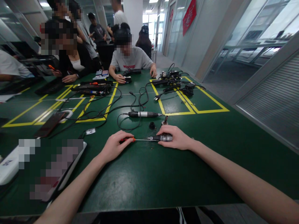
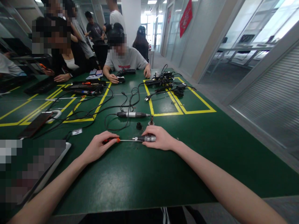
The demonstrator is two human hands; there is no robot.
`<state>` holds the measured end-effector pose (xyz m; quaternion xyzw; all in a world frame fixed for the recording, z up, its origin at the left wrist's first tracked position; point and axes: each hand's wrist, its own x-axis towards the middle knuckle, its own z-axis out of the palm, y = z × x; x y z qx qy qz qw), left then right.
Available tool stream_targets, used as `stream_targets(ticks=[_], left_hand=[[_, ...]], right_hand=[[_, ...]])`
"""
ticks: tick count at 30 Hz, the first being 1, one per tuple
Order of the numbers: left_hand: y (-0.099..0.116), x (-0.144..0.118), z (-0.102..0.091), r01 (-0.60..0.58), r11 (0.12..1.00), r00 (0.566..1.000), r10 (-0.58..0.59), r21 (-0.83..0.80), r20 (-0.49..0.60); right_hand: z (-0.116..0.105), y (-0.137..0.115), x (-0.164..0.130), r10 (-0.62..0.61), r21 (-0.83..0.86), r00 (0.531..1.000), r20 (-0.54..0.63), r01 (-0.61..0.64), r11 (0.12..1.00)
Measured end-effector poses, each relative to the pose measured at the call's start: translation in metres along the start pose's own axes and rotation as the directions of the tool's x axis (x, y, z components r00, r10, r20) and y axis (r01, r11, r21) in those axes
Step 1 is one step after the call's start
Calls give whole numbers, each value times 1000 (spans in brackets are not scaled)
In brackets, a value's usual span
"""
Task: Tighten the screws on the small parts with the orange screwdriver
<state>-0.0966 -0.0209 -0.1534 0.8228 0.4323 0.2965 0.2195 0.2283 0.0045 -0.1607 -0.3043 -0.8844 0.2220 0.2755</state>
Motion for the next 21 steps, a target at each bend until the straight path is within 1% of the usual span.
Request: stream_targets(ticks=[8,14,19,21], left_hand=[[3,-2,0,-41,999,999,41,-33,-3],[-1,-2,0,-39,998,999,39,-40,-10],[-1,-1,0,-15,1000,999,15,-21,35],[0,-2,1,-6,1000,999,7,-18,36]], right_hand=[[-1,-2,1,-5,21,1000,-1,5,1000],[-1,-2,0,2,11,1000,2,-2,1000],[0,-1,0,-20,13,1000,1,20,1000],[0,-1,0,-25,19,1000,0,25,1000]])
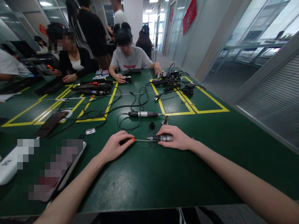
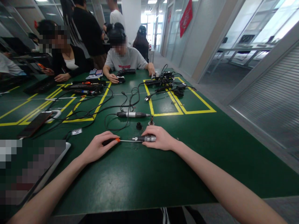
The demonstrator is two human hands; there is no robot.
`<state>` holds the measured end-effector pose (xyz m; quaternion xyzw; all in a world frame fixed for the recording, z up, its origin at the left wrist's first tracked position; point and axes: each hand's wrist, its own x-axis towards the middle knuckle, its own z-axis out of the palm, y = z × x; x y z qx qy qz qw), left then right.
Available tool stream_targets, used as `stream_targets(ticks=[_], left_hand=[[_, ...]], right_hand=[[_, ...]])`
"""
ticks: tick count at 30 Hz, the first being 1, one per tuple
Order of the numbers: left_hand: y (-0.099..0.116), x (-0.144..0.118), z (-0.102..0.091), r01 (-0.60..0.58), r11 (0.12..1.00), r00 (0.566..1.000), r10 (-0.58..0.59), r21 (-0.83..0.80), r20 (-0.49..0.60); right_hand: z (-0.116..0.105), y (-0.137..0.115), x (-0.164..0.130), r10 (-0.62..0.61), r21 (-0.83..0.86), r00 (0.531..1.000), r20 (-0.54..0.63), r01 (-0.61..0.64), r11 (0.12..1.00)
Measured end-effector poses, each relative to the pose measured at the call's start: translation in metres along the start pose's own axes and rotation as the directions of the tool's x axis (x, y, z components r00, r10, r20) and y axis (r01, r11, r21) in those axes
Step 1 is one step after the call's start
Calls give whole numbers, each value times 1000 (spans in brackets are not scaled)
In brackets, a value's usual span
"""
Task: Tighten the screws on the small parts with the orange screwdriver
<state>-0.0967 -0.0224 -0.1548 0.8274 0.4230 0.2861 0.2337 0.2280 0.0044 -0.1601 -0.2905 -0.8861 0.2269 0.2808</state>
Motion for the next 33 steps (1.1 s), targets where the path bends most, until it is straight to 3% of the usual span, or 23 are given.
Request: stream_targets(ticks=[6,23,33], left_hand=[[-2,-2,2,41,998,999,-41,-47,-18],[0,1,1,-44,999,998,44,2,-48],[-4,0,3,-6,1000,999,7,15,-43]], right_hand=[[0,0,0,-13,2,1000,-8,13,1000],[0,0,-1,15,-2,1000,4,-15,1000],[0,1,-1,21,-18,1000,8,-21,1000]])
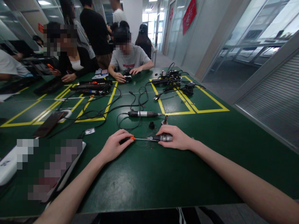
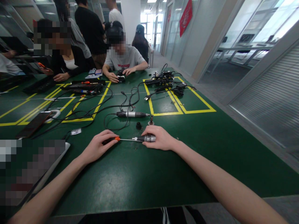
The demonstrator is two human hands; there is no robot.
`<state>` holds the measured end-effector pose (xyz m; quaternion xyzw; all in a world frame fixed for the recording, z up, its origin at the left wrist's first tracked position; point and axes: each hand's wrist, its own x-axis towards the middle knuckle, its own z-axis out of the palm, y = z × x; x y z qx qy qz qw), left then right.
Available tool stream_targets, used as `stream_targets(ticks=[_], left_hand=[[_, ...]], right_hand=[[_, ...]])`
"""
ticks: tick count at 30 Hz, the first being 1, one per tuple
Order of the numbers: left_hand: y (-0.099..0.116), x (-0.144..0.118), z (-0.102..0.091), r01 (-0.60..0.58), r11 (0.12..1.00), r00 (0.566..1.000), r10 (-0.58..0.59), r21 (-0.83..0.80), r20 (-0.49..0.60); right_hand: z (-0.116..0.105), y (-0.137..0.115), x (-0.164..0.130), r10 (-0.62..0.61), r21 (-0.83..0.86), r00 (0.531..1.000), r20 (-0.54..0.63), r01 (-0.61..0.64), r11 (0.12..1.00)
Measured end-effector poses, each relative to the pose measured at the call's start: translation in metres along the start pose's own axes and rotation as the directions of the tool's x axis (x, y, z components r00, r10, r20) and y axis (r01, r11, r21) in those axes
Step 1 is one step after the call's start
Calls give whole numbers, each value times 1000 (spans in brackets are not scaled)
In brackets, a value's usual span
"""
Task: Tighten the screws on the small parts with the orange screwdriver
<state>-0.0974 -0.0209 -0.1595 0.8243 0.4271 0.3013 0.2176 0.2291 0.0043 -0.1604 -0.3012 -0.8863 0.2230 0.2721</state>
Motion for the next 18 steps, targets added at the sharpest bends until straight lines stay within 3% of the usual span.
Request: stream_targets(ticks=[18], left_hand=[[-1,-1,-2,-16,1000,1000,16,21,-15]], right_hand=[[0,-1,0,5,12,1000,4,-5,1000]])
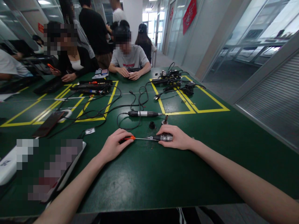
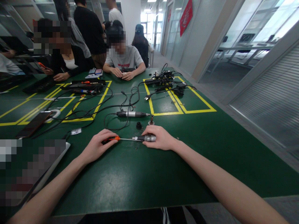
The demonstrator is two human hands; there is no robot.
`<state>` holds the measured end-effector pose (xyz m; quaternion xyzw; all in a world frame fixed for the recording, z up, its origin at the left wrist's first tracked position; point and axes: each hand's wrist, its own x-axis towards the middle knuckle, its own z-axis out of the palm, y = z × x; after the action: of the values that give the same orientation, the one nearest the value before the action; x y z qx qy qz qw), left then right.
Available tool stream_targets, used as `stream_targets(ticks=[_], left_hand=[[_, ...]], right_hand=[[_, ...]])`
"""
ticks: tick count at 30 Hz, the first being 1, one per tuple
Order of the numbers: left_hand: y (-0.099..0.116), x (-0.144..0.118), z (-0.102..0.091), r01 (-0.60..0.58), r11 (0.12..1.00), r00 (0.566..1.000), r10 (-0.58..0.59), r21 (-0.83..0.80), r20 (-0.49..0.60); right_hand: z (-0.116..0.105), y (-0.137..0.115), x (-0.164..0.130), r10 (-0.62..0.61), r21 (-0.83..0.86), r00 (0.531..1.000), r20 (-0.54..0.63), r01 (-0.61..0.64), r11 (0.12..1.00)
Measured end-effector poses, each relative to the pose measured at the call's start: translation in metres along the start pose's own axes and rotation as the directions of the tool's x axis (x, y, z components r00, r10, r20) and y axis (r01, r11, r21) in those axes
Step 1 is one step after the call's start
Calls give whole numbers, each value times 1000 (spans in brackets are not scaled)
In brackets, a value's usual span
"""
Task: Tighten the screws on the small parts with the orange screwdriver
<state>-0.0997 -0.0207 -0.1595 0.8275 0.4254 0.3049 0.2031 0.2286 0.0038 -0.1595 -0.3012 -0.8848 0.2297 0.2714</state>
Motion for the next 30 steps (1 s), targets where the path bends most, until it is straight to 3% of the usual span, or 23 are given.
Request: stream_targets(ticks=[9,30], left_hand=[[7,3,-2,19,1000,998,-18,-19,52],[5,3,-2,18,999,999,-18,-26,30]], right_hand=[[1,1,0,-7,5,1000,0,7,1000],[1,0,0,-8,12,1000,-11,8,1000]])
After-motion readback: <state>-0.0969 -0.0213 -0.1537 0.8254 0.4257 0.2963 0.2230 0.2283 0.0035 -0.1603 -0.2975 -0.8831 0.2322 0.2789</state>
